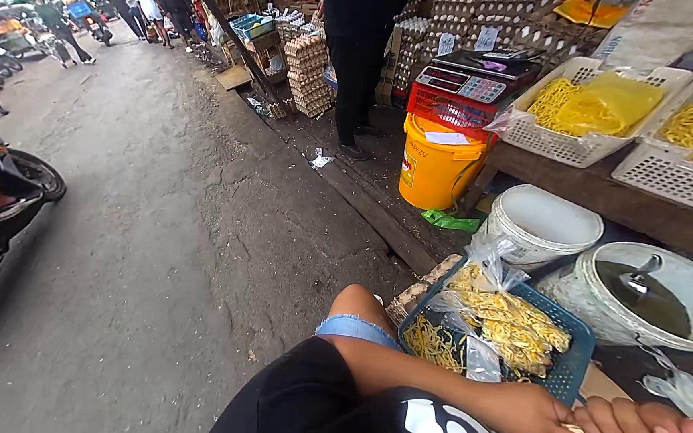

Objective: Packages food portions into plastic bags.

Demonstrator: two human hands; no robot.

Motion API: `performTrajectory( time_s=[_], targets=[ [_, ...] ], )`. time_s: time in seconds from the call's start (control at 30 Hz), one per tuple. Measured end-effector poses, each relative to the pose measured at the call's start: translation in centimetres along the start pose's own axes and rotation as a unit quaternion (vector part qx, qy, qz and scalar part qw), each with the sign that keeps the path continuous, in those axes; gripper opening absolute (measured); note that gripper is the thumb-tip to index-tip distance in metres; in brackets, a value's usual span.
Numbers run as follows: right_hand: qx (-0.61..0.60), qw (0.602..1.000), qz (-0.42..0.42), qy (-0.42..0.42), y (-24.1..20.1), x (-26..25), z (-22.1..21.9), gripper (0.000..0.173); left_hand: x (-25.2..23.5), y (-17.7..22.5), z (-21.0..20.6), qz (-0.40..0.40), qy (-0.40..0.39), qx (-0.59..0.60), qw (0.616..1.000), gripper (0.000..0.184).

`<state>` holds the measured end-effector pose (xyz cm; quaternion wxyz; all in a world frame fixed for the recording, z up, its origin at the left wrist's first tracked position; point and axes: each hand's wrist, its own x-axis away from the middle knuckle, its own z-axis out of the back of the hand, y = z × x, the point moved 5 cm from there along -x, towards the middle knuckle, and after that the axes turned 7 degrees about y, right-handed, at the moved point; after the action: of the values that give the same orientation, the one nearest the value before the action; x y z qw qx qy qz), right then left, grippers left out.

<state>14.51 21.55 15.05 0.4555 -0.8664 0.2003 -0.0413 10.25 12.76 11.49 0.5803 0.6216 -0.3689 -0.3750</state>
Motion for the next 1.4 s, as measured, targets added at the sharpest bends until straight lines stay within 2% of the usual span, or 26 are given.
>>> performTrajectory(
  time_s=[0.17,0.57,0.8,0.97,1.03,1.13,1.2,1.3,1.4],
  targets=[
    [-0.021,1.000,-0.008,0.008,-0.6,-0.3,-0.4,0.056,0.1,1.7,0.1,-0.015,0.017,-0.083,0.996,0.034],
    [-0.158,0.983,-0.072,0.060,0.4,-0.8,0.5,0.067,0.0,1.7,0.5,-0.027,0.016,-0.155,0.987,0.041],
    [-0.121,0.988,-0.099,-0.005,0.8,-1.6,-0.9,0.059,1.0,1.5,1.4,-0.081,0.059,-0.155,0.983,0.037],
    [-0.089,0.990,-0.104,-0.029,1.1,-2.5,-1.0,0.055,1.4,0.9,3.7,-0.071,0.008,-0.186,0.980,0.033],
    [0.051,0.988,-0.131,-0.061,1.9,-2.3,-0.8,0.050,1.3,0.4,5.3,-0.039,0.004,-0.097,0.995,0.035],
    [0.215,0.943,-0.229,-0.109,5.7,-0.5,-0.9,0.036,1.1,0.9,6.5,-0.036,0.013,0.027,0.999,0.036],
    [0.267,0.921,-0.270,-0.085,8.0,0.7,-0.8,0.037,0.6,0.5,6.9,0.010,0.082,0.118,0.990,0.039],
    [0.274,0.922,-0.271,-0.033,9.0,0.2,-1.3,0.041,-0.3,-0.6,7.8,0.063,0.209,0.317,0.923,0.035],
    [0.265,0.936,-0.226,-0.046,9.1,0.0,-1.8,0.036,-0.7,-0.8,9.3,0.076,0.289,0.492,0.818,0.046]
  ],
)
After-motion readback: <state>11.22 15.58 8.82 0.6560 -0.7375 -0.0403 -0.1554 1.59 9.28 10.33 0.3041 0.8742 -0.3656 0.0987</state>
